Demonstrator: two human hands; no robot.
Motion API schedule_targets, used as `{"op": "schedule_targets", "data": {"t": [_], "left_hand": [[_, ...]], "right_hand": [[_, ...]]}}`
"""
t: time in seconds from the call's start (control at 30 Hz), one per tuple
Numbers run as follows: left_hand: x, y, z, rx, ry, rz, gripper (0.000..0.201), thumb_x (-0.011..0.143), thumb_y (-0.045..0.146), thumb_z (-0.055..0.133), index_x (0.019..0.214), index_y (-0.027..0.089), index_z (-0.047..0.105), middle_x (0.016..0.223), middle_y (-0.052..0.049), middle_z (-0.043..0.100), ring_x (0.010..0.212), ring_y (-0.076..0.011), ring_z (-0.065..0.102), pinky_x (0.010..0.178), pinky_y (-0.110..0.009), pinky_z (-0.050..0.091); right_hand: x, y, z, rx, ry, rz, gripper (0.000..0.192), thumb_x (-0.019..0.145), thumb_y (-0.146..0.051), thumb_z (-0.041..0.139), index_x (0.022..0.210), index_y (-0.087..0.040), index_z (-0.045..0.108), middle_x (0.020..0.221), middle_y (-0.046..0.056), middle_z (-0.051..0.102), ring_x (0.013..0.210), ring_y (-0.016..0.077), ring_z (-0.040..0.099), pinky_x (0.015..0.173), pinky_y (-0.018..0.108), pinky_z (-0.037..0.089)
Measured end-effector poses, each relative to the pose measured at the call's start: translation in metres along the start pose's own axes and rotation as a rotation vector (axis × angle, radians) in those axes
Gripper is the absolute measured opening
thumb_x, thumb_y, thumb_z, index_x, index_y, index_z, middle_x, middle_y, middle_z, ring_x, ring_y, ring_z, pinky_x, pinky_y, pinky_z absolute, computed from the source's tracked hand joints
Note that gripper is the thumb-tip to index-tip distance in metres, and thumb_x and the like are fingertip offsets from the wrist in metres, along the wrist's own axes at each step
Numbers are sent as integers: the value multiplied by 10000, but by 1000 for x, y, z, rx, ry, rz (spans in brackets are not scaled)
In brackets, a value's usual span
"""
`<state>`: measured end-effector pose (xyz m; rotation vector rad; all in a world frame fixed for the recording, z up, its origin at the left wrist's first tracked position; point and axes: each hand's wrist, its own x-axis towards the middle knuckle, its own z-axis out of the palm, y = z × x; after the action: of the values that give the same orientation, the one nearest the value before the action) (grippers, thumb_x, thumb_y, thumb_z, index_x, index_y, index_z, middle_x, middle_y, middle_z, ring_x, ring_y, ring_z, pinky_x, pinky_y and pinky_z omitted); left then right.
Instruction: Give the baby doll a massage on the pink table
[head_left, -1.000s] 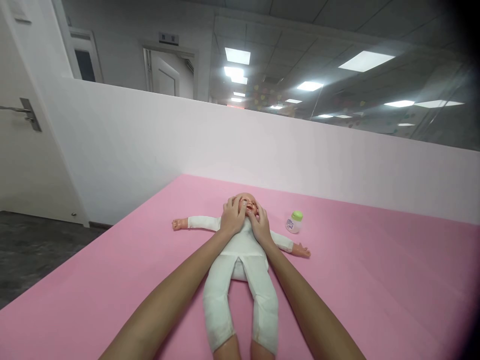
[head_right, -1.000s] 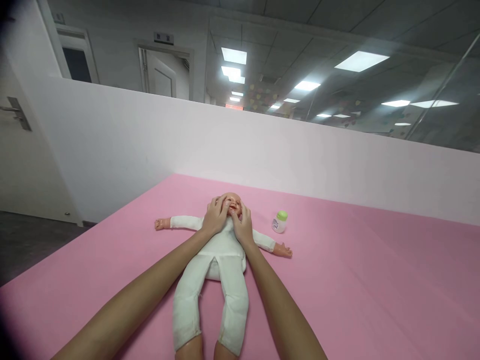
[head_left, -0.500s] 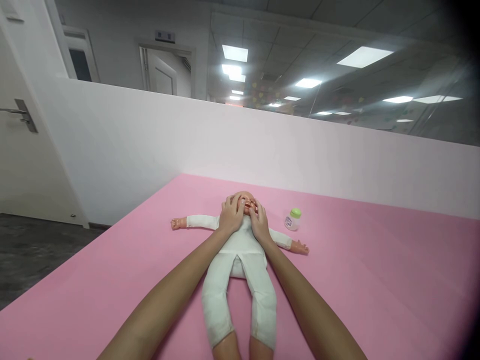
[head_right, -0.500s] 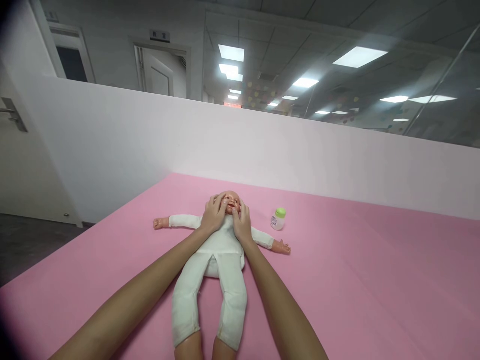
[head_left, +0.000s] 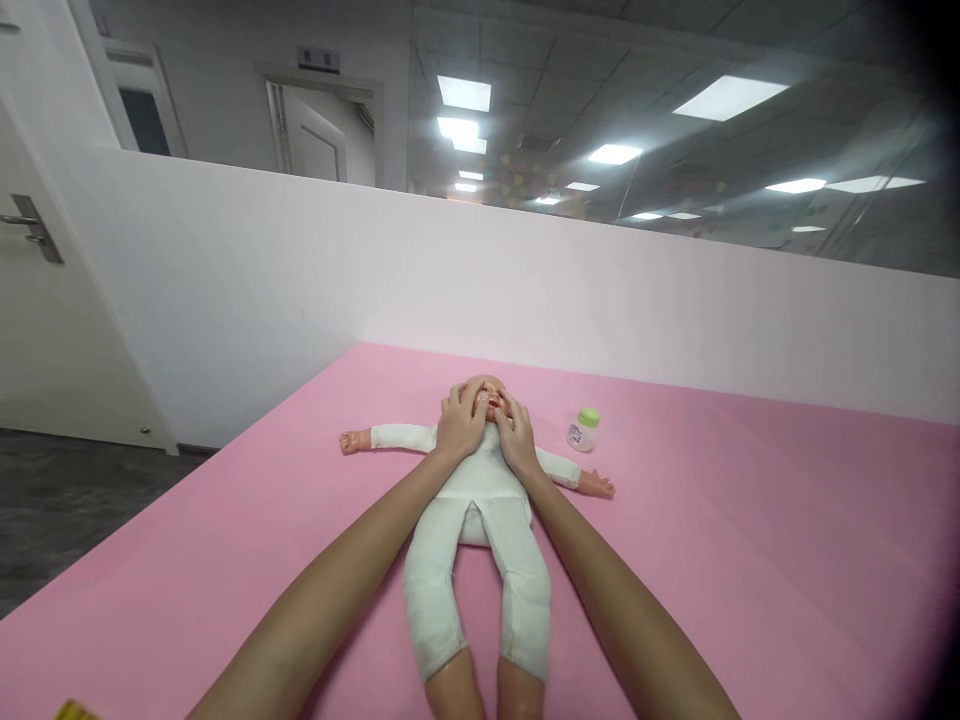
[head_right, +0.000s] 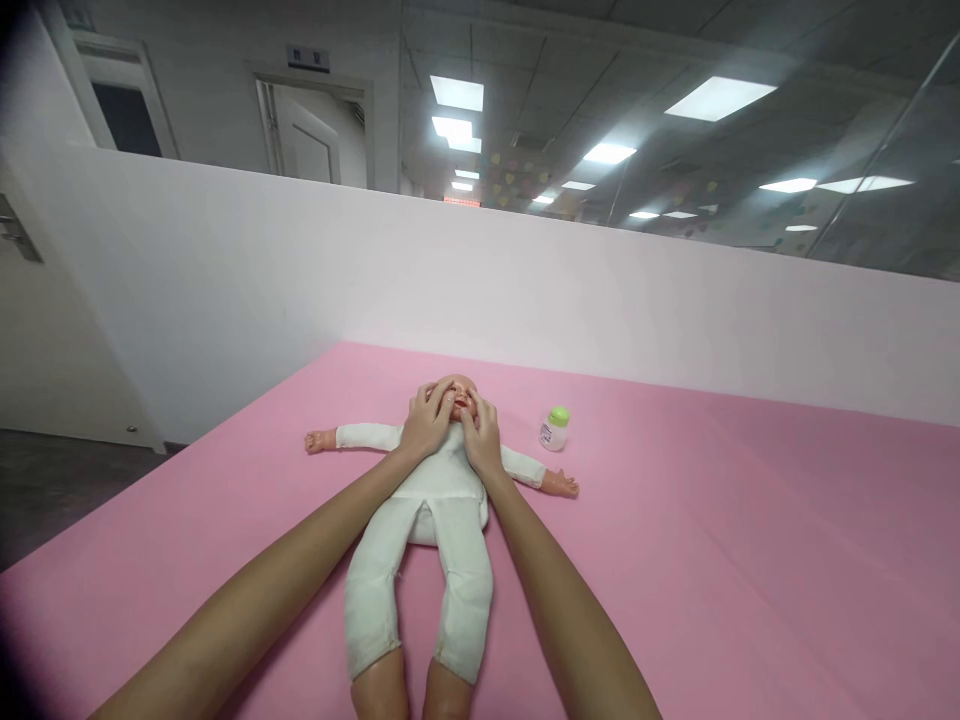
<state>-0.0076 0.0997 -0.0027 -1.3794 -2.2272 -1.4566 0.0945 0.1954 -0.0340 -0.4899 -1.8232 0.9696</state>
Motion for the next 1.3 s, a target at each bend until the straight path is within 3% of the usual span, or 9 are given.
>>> {"op": "schedule_targets", "data": {"t": [0.53,0.93,1.17,1.3], "left_hand": [[2,-1,3,5,-5,-22,535,1032,485,412,1503,234,457,1490,-115,477,1335,-323,453,1139,-484,408],[2,-1,3,0,-6,-31,542,1027,491,427,1505,238,452,1492,-115,476,1350,-329,445,1129,-491,419],[-1,2,-1,-12,-22,-22,457,1029,474,439,1473,388,504,1477,-61,480,1323,-324,471,1086,-483,460],[0,1,1,-11,-9,-41,491,1031,478,428,1493,321,490,1483,-87,479,1321,-330,467,1097,-488,452]], "right_hand": [[-2,-3,-1,28,24,21,578,944,-478,537,1463,-225,508,1512,119,517,1416,257,467,1211,444,356],[-1,2,0,-1,31,15,578,952,-497,523,1468,-239,514,1498,114,529,1398,260,479,1192,447,375],[0,2,0,-11,13,-7,595,948,-545,539,1477,-273,521,1497,98,535,1387,259,487,1191,453,376],[0,3,0,-1,21,34,595,945,-518,533,1478,-253,515,1505,112,522,1405,265,473,1203,457,361]]}}
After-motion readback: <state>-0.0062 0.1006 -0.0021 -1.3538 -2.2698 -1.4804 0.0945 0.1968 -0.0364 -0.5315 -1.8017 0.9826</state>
